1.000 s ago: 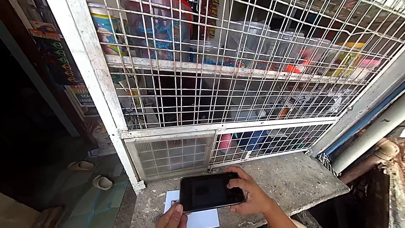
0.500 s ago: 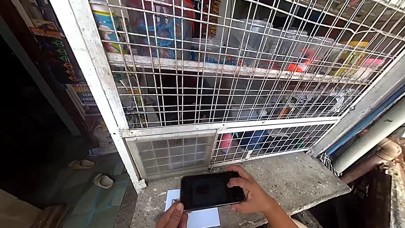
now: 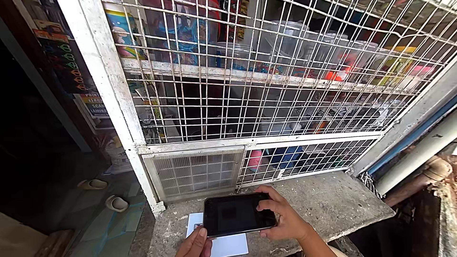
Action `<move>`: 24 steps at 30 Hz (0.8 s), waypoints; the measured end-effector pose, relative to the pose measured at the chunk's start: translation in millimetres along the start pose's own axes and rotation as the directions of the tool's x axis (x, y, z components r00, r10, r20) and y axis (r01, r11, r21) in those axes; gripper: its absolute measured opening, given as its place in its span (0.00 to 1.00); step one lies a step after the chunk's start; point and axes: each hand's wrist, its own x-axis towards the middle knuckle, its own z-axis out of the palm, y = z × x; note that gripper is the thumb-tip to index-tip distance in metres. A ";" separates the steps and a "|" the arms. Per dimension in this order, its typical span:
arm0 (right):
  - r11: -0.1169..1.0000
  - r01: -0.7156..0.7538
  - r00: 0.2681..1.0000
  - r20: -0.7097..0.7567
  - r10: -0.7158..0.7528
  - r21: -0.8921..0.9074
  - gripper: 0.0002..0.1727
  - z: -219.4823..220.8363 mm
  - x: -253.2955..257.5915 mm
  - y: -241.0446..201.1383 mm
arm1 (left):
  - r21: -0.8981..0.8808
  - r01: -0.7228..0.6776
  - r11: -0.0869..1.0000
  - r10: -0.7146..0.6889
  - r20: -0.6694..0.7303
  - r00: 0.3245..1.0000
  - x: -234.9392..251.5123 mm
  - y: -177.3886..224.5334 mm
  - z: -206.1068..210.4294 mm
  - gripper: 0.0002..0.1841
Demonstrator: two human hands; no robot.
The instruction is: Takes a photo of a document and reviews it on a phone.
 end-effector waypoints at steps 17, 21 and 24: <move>1.000 -0.006 1.000 -0.003 0.006 -0.006 0.34 -1.2 1.9 -1.8 | -0.006 0.003 1.000 -0.003 -0.001 1.000 -0.7 -0.3 0.6 0.19; 1.000 -0.021 0.999 -0.035 0.021 0.016 0.43 2.1 0.8 -3.1 | 0.023 -0.002 1.000 0.002 -0.015 1.000 -1.5 -0.5 -0.2 0.19; 0.998 -0.057 0.993 -0.102 0.060 0.039 0.52 15.3 -1.6 -11.7 | -0.088 -0.074 0.993 0.072 -0.026 0.997 -0.1 -8.3 -2.2 0.24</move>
